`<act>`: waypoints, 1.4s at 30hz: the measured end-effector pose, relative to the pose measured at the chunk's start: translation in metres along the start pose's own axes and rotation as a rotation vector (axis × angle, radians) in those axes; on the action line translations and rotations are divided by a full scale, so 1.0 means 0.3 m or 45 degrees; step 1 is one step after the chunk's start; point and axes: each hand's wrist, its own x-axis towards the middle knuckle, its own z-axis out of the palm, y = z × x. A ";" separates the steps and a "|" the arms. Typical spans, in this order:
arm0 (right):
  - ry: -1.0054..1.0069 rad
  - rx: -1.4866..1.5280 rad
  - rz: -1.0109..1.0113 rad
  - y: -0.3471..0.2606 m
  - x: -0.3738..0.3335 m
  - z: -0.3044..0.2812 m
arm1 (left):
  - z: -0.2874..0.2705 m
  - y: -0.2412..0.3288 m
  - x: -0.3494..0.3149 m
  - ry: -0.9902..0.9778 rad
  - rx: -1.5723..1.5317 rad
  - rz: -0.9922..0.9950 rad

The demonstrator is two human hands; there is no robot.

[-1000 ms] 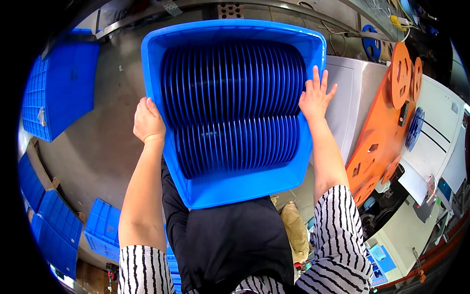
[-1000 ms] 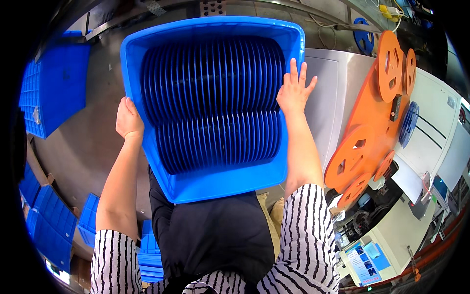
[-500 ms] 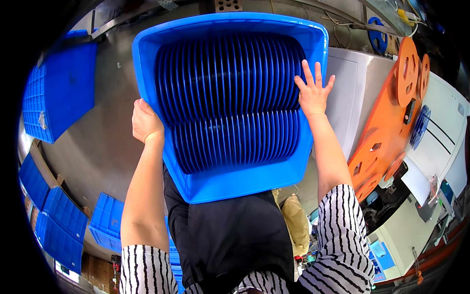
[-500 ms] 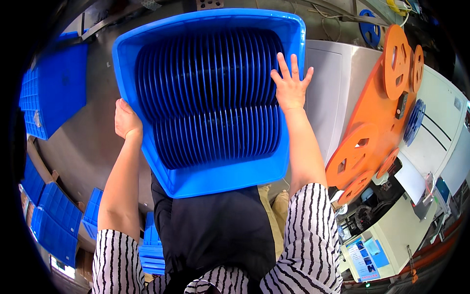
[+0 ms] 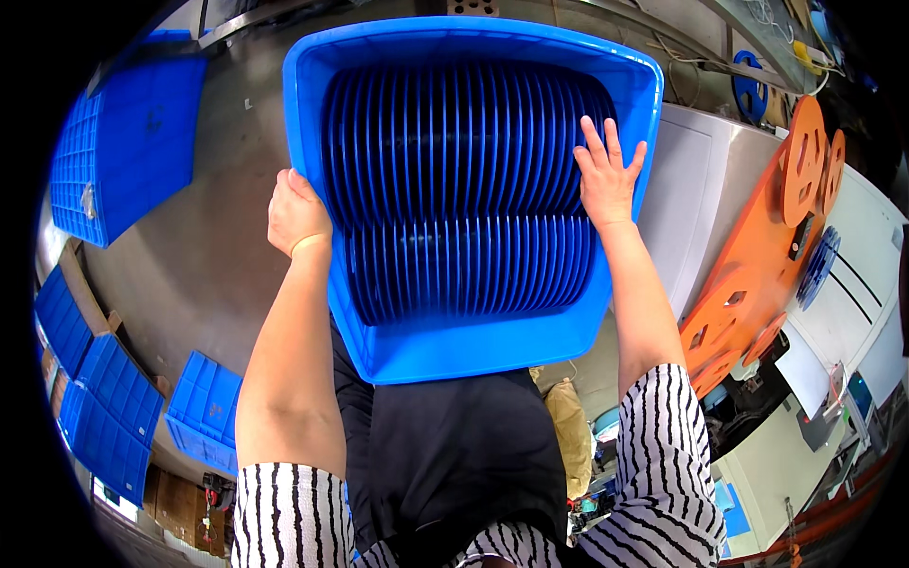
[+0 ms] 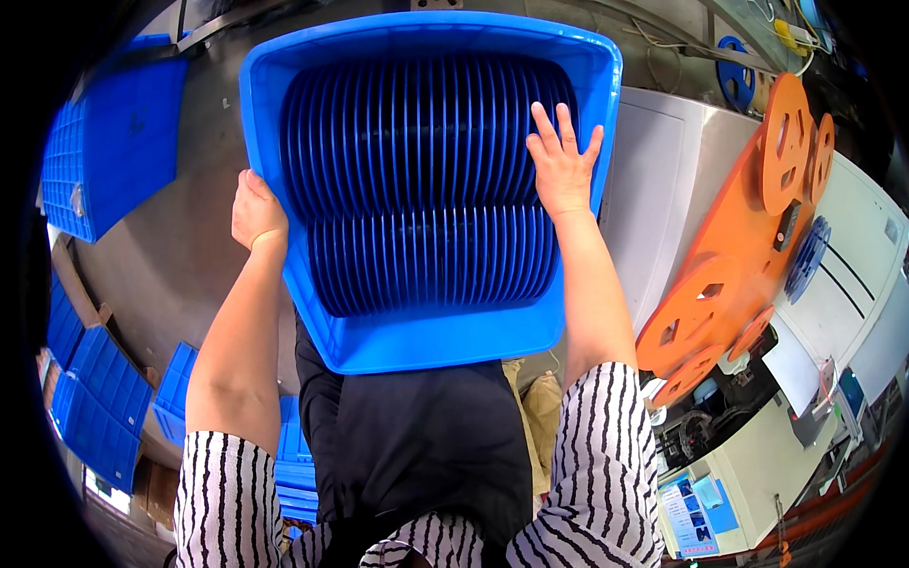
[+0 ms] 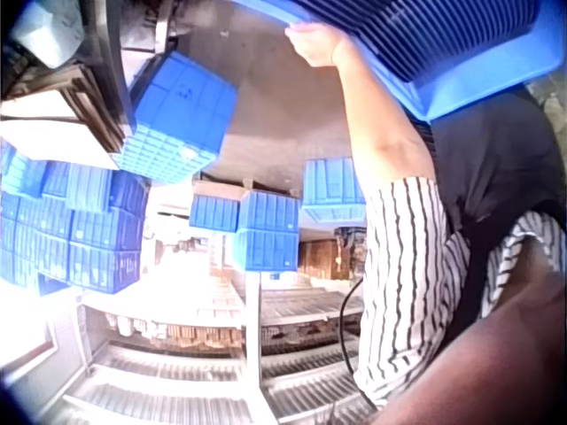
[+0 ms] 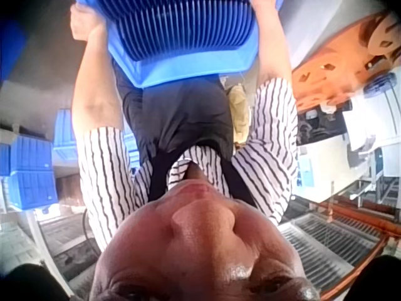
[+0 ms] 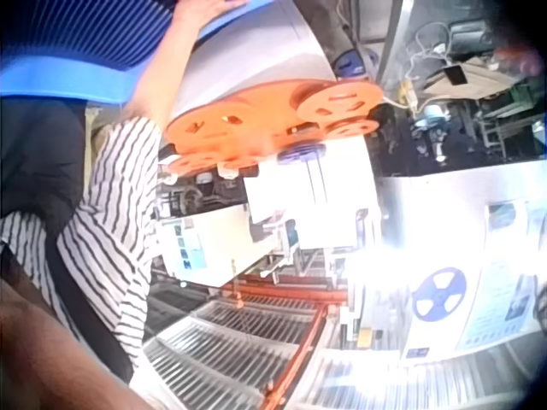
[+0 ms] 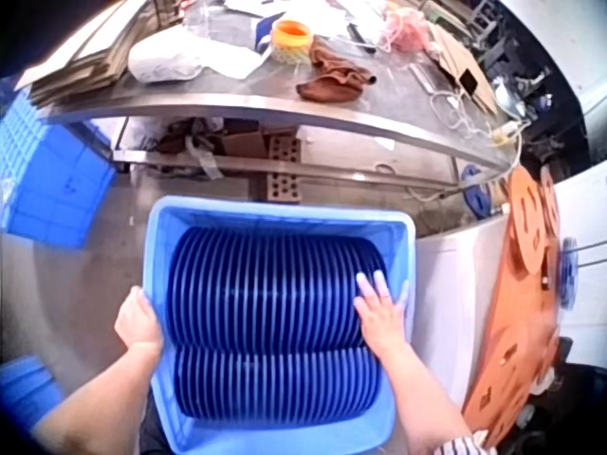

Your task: The person stacks blue plastic reel-like parts into a blue bin. They handle the parts one by one, placing them vertically into the bin. The person then places a cardboard sheet on top of the stacked parts.

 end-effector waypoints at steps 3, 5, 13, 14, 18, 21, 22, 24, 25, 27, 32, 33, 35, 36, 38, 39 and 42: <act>-0.117 0.114 0.075 -0.001 0.009 -0.030 | -0.004 0.002 0.002 -0.019 0.007 -0.007; -0.085 0.148 0.132 -0.019 0.016 -0.039 | -0.003 -0.006 0.001 -0.021 0.006 -0.008; -0.021 0.143 0.059 -0.073 0.029 -0.019 | -0.006 0.002 0.002 -0.003 -0.022 -0.013; 0.039 0.176 0.024 -0.079 0.028 -0.011 | -0.003 0.000 0.004 -0.005 -0.022 -0.013; 0.040 0.178 -0.068 -0.078 0.030 -0.007 | -0.016 0.008 0.006 -0.041 -0.035 -0.016; 0.007 0.294 0.069 -0.107 0.035 -0.043 | -0.013 0.000 0.002 -0.008 -0.037 -0.010; 0.004 0.336 0.116 -0.122 0.040 -0.052 | -0.013 -0.002 0.001 -0.012 -0.038 -0.013; -0.006 0.353 0.085 -0.133 0.046 -0.052 | -0.017 -0.001 -0.001 -0.017 -0.042 -0.016; -0.011 0.328 0.056 -0.133 0.049 -0.044 | -0.014 -0.002 0.001 -0.004 -0.041 -0.004; -0.016 0.282 0.010 -0.142 0.056 -0.046 | -0.005 -0.003 0.003 0.021 -0.036 0.019; 0.059 0.388 -0.130 -0.164 0.066 -0.025 | -0.005 -0.001 0.004 0.030 -0.048 0.038; 0.026 0.382 -0.100 -0.166 0.071 -0.032 | -0.005 -0.002 0.004 0.028 -0.041 0.036; -0.011 0.360 -0.026 -0.173 0.077 -0.047 | -0.011 -0.001 0.003 0.010 -0.038 0.027; -0.003 0.396 -0.001 -0.183 0.083 -0.056 | -0.013 0.001 0.003 0.000 -0.039 0.024; 0.011 0.468 0.048 -0.209 0.096 -0.066 | -0.013 -0.002 0.002 0.014 -0.043 0.028; -0.007 0.446 0.041 -0.218 0.105 -0.071 | -0.014 0.000 0.002 0.021 -0.047 0.031; 0.094 0.369 -0.020 -0.230 0.122 -0.036 | -0.014 0.006 0.002 0.028 -0.048 0.041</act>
